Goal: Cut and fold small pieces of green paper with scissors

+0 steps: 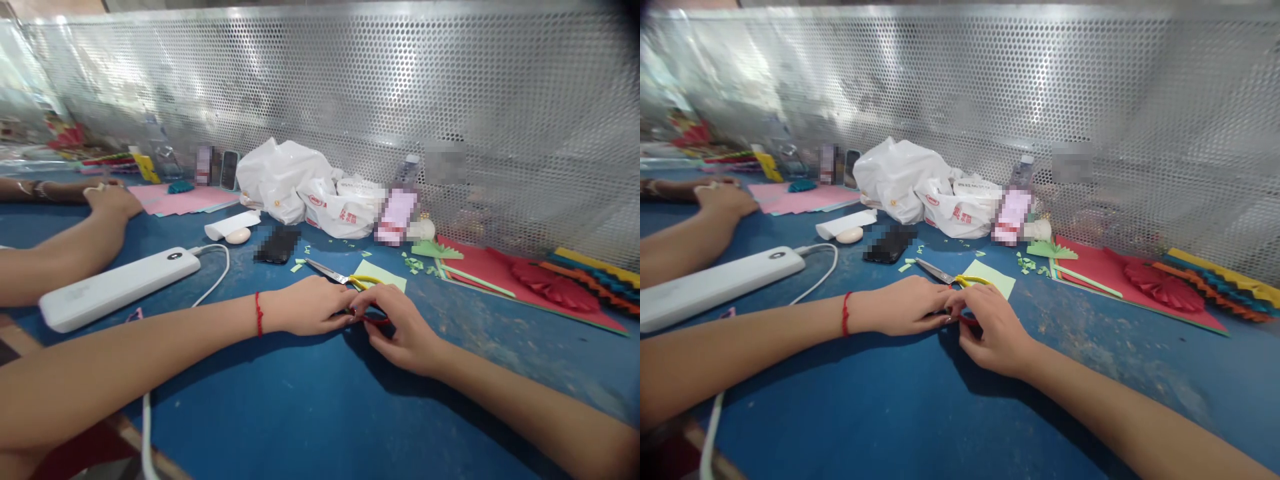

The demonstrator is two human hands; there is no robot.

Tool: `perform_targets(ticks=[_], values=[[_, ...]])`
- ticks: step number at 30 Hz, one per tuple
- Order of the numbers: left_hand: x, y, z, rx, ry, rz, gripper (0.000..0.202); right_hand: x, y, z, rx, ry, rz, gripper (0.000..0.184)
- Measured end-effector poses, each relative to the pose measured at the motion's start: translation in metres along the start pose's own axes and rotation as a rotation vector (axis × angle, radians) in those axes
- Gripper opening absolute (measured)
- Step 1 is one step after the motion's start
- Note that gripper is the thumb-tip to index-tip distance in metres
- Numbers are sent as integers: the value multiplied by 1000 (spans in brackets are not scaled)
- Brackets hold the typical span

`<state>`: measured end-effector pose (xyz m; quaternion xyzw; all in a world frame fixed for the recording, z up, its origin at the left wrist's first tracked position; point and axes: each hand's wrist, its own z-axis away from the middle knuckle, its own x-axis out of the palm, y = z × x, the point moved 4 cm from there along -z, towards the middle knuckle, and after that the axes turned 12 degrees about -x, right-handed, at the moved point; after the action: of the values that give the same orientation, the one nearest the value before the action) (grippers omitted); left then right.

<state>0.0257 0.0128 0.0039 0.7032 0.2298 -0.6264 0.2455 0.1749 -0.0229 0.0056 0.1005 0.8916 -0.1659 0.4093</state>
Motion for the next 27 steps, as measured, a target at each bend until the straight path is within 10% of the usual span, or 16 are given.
perform_targets(ticks=[11,19,27], values=[[-1,2,1,14,99,7,26,9,10,4,-26,-7,132,30],[-1,4,1,83,263,-84,25,9,23,9,218,-106,337,29],[-2,2,-1,108,251,-18,25,8,8,2,102,-138,393,18]])
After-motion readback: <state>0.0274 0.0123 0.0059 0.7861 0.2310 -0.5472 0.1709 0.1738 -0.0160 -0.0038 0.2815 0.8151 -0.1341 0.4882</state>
